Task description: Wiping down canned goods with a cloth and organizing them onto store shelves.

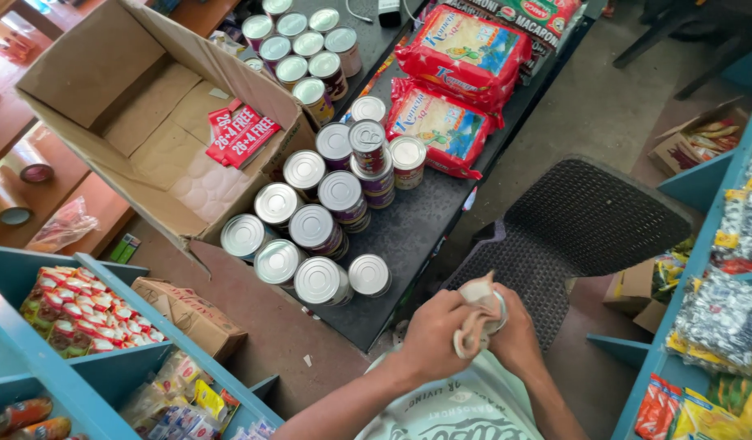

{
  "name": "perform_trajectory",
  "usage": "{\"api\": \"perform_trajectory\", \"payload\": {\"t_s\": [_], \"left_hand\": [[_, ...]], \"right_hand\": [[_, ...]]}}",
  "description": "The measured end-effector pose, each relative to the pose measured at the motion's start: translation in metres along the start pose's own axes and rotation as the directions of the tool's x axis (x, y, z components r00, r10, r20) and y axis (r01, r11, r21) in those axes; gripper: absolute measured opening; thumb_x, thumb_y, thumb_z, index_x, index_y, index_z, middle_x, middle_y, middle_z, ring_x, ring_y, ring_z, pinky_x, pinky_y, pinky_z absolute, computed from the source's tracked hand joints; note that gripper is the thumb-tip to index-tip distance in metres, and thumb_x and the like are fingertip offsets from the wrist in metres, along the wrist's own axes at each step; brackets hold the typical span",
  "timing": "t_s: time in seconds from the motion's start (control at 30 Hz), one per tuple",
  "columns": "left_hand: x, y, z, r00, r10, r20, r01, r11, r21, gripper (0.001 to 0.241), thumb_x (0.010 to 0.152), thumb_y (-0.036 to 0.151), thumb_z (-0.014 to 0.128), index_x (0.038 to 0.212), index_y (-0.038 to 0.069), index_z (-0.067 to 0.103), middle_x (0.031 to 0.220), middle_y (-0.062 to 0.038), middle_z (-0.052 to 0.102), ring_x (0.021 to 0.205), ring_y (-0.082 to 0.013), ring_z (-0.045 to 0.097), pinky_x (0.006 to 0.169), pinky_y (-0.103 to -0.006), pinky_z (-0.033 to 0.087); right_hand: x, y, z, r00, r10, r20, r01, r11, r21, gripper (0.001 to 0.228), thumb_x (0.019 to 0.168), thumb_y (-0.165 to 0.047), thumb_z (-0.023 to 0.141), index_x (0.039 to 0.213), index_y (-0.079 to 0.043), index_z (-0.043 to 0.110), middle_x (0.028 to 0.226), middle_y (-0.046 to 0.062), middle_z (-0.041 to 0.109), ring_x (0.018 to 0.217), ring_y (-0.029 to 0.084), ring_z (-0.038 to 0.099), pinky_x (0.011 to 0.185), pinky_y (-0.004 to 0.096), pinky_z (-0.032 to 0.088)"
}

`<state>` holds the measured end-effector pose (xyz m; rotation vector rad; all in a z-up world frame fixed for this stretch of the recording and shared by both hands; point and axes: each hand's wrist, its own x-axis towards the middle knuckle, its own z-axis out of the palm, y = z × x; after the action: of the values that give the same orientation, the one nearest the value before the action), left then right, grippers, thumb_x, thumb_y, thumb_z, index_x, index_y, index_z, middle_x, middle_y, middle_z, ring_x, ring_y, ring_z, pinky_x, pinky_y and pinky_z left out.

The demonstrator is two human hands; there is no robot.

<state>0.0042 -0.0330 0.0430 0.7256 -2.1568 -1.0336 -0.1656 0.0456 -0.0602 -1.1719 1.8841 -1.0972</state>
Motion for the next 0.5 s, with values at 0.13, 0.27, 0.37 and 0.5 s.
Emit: {"api": "perform_trajectory", "payload": {"t_s": [0.13,0.27,0.37,0.5], "left_hand": [[-0.001,0.002,0.011,0.961,0.259,-0.093,-0.247,0.961,0.124,0.024,0.081,0.014,0.077,0.102,0.005,0.072,0.099,-0.009,0.061,0.082,-0.0268,0.056,0.074,-0.0377,0.045],[-0.013,-0.004,0.022,0.977,0.211,-0.014,-0.205,0.964,0.171,0.014,0.089,0.016,0.069,0.089,0.002,0.068,0.095,-0.016,0.056,0.084,-0.0352,0.056,0.074,-0.0439,0.045],[-0.034,-0.037,0.041,0.977,0.185,0.106,-0.202,0.963,0.18,0.02,0.083,0.018,0.072,0.096,0.003,0.069,0.104,-0.017,0.059,0.088,-0.0379,0.057,0.077,-0.0448,0.044],[-0.031,-0.061,0.054,0.968,0.238,0.079,-0.249,0.948,0.2,0.021,0.092,0.012,0.062,0.109,0.003,0.07,0.12,-0.018,0.059,0.112,-0.0401,0.058,0.083,-0.044,0.045]], "right_hand": [[0.006,-0.002,-0.003,0.993,-0.095,0.073,0.088,0.992,0.096,0.039,0.09,-0.016,0.061,0.128,-0.01,0.065,0.12,0.005,0.073,0.104,0.019,0.07,0.095,0.032,0.053],[0.017,0.077,0.007,0.999,0.034,-0.032,-0.036,0.997,-0.072,0.054,0.089,-0.005,0.064,0.143,-0.006,0.057,0.134,0.011,0.066,0.118,0.022,0.064,0.103,0.032,0.049],[0.019,0.124,0.001,0.986,0.161,-0.044,-0.163,0.984,-0.067,0.091,0.056,-0.006,0.09,0.141,-0.015,0.06,0.122,0.011,0.073,0.105,0.027,0.07,0.093,0.037,0.054],[0.032,0.156,0.016,0.99,0.141,-0.024,-0.139,0.988,0.073,0.087,0.053,0.001,0.091,0.135,-0.011,0.064,0.12,0.014,0.077,0.11,0.026,0.074,0.095,0.036,0.056]]}}
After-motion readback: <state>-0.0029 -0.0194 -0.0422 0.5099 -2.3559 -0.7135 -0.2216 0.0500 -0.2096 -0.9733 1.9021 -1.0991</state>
